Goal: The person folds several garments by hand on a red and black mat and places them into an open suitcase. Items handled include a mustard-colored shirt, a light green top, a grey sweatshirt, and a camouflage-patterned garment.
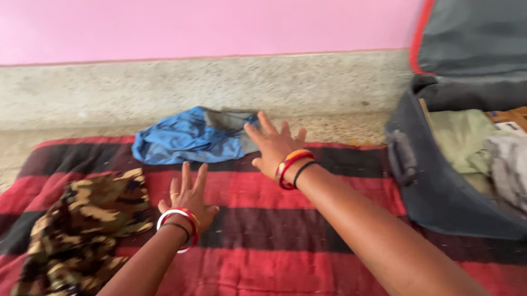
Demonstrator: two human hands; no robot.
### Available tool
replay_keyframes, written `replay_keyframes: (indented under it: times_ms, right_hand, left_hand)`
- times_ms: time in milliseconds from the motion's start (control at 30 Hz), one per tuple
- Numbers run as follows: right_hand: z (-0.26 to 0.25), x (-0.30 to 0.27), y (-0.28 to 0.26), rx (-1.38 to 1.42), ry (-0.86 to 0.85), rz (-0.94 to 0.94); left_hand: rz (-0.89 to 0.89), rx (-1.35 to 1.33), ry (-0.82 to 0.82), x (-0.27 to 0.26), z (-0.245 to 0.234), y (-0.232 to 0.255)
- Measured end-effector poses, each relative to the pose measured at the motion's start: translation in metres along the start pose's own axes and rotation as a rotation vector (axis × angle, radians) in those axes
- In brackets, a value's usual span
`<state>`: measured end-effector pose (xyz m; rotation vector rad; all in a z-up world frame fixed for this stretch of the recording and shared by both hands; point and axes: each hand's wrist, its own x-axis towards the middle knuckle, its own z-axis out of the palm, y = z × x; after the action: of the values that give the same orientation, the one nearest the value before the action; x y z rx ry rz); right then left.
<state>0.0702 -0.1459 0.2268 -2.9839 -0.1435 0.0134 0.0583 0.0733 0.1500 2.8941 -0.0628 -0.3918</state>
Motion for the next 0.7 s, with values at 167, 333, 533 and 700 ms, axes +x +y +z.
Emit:
replay_keyframes:
  times_ms: [167,333,533,700]
  right_hand:
    - [0.021,-0.005,-0.083,-0.023,-0.118,-0.181]
    - [0.048,-0.012,-0.130,0.062,-0.168,-0.217]
    - [0.074,-0.016,-0.145,0.067,-0.296,-0.239]
    - [0.079,-0.015,-0.136,0.121,-0.332,-0.242]
  left_hand:
    - [-0.204,0.034,0.073,0.019,0.009,-0.114]
    - [-0.463,-0.033,0.141,0.011,0.020,-0.222]
    - [-0.730,-0.159,0.170,0.008,0.049,-0.313]
    - [-1.008,-0.323,0.146,0.009,0.086,-0.366]
